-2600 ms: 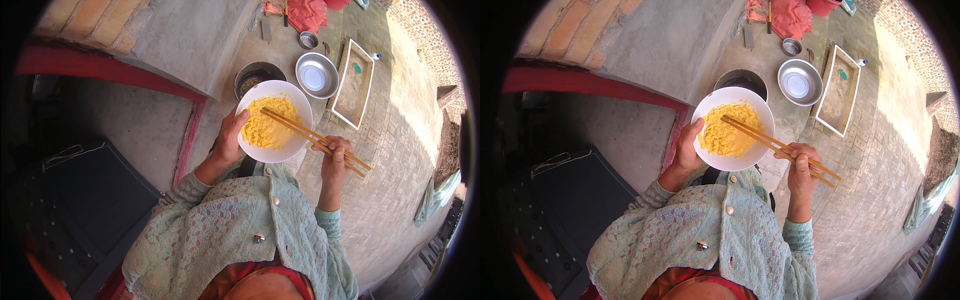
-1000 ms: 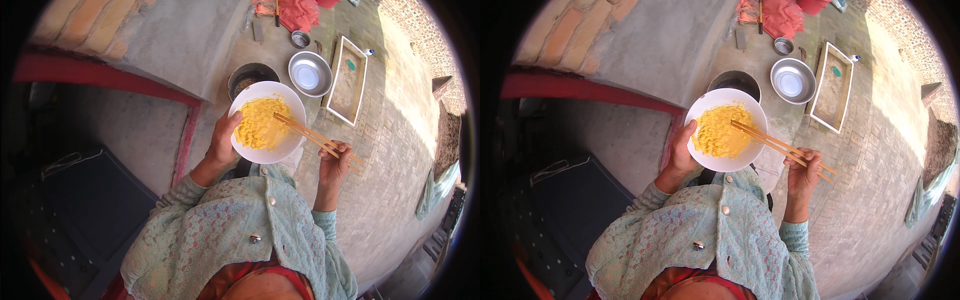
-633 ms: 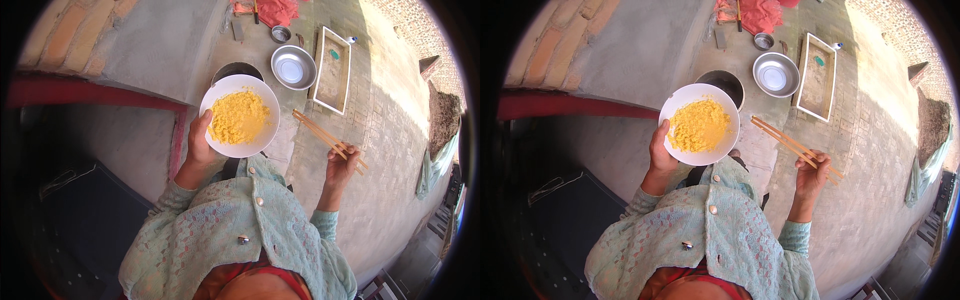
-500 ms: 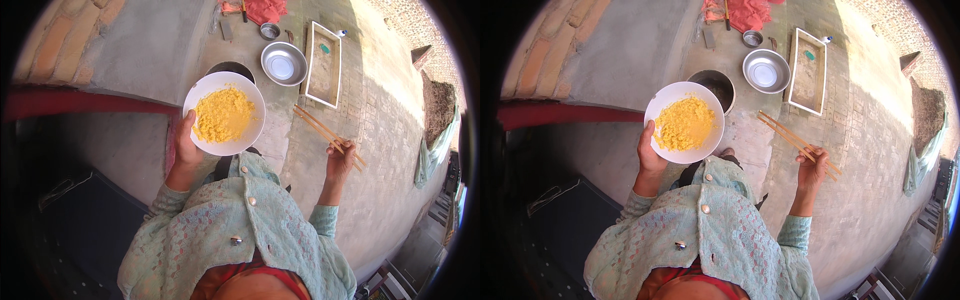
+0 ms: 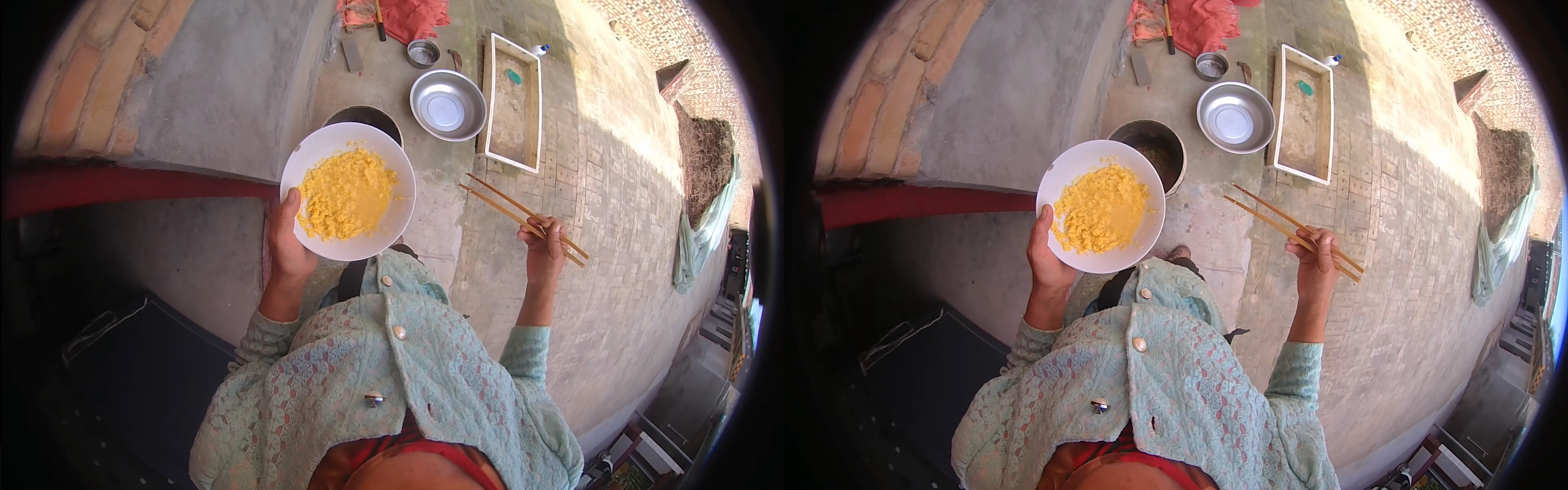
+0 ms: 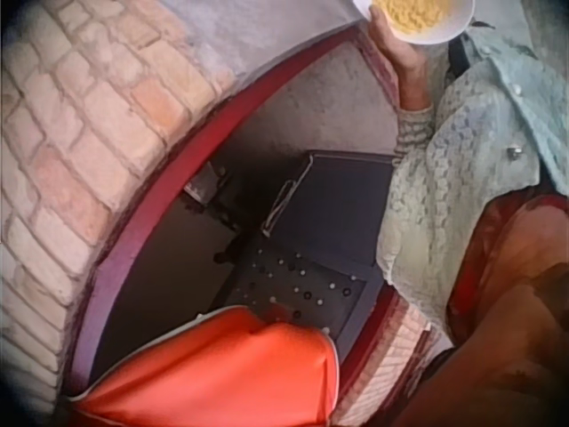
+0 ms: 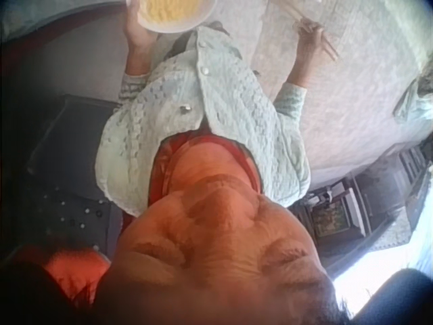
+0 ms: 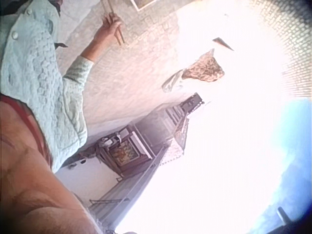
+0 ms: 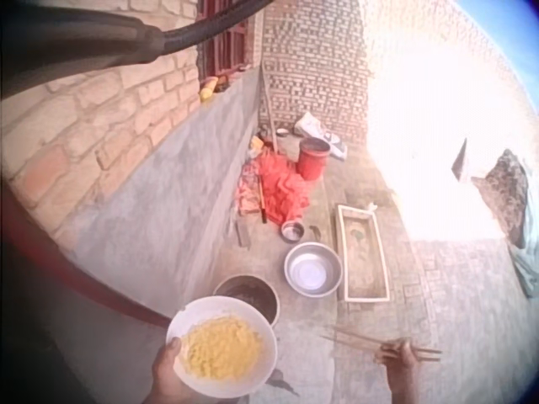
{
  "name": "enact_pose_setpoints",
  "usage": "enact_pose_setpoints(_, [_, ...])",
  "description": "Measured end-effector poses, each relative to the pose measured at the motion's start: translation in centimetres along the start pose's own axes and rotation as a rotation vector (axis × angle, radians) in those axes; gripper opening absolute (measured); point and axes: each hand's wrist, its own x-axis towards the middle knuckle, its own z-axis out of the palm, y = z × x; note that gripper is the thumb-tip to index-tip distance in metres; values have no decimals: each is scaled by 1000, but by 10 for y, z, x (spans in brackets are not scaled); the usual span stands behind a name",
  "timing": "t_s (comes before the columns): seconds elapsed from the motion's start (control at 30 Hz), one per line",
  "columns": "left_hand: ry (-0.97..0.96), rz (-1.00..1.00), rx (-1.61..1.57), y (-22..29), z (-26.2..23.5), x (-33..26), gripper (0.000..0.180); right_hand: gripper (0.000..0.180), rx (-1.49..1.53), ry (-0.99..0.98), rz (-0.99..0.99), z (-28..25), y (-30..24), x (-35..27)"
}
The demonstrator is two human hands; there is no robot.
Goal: The person holds a white bowl containing a yellow liquid and stirs it with chopsticks. The mixture gradually thickens into a yellow solid. The person walks from an indoor area to an outdoor patio while continuing to stir, then returns indoors.
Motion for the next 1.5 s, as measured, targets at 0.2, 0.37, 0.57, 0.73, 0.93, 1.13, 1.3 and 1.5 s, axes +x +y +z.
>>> enact_pose_setpoints(0.2, [15, 1, 4, 0, 1, -1, 49, 28, 306, -46, 13, 0, 2, -2])
enact_pose_setpoints(0.37, [-2, -1, 61, -1, 1, -1, 50, 29, 417, -118, 1, 28, -13, -5])
enact_pose_setpoints(0.57, [-23, -23, 76, 0, 6, -2, 48, 29, 317, -393, -63, 71, -42, -9])
enact_pose_setpoints(0.73, [-49, -4, 96, -2, 8, -1, 47, 36, -97, -512, -194, 115, -62, -10])
enact_pose_setpoints(0.93, [-88, -18, 92, -4, 8, -3, 49, 39, -263, -523, -249, 137, -61, -12])
enact_pose_setpoints(1.13, [-65, 3, 106, -7, 9, -2, 50, 34, -283, -651, -301, 153, -40, -23])
enact_pose_setpoints(1.3, [-75, -6, 78, -6, 8, -3, 48, 36, -176, -638, -177, 147, -39, -30])
enact_pose_setpoints(1.5, [-59, 2, 81, -7, 8, -3, 48, 35, -99, -411, -181, 121, -41, -16])
